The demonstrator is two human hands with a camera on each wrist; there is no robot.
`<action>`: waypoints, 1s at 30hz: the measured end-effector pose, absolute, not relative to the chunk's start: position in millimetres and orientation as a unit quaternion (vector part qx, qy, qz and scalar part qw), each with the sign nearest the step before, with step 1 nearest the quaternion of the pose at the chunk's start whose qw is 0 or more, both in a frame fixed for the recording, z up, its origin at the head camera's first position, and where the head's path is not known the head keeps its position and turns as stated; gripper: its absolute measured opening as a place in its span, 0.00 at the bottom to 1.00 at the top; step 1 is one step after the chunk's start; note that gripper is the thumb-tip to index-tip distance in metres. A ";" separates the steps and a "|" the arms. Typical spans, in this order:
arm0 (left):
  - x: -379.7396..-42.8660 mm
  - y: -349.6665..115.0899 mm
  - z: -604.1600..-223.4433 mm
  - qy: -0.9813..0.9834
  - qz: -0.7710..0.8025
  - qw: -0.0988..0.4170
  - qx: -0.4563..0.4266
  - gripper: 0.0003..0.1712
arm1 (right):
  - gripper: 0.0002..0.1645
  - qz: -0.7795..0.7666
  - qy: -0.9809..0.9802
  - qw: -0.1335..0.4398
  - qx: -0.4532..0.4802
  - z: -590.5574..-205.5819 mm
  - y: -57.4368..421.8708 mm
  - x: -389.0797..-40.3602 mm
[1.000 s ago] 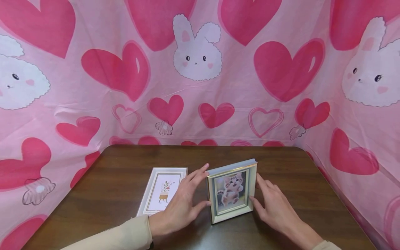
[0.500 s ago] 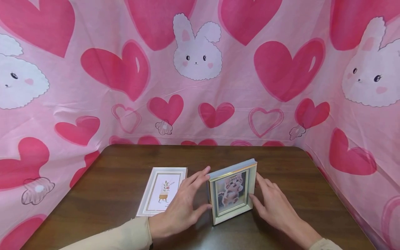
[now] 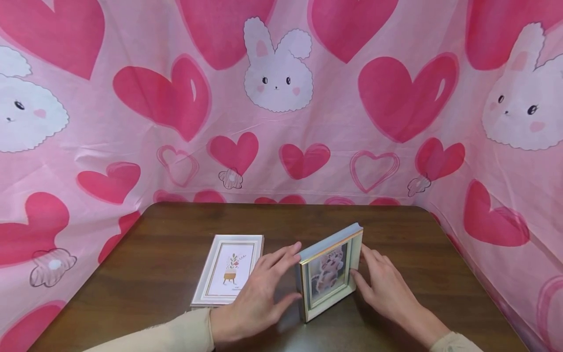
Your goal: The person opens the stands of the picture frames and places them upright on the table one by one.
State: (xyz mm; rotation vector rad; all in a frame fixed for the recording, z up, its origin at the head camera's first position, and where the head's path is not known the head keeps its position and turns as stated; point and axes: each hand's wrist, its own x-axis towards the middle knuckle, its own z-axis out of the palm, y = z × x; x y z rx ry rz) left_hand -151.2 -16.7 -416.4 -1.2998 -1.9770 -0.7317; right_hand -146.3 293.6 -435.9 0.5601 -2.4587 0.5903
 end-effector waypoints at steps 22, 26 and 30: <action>-141.7 -13.8 -415.0 -0.736 -0.237 0.357 -0.523 0.54 | 0.37 0.223 -0.905 0.287 0.220 -441.4 293.2 -154.6; -140.5 -12.2 -414.2 -0.732 -0.237 0.360 -0.528 0.53 | 0.37 0.222 -0.903 0.291 0.225 -442.0 293.9 -156.5; -139.8 -10.2 -412.8 -0.728 -0.232 0.366 -0.532 0.52 | 0.37 0.224 -0.902 0.290 0.227 -442.0 294.5 -158.0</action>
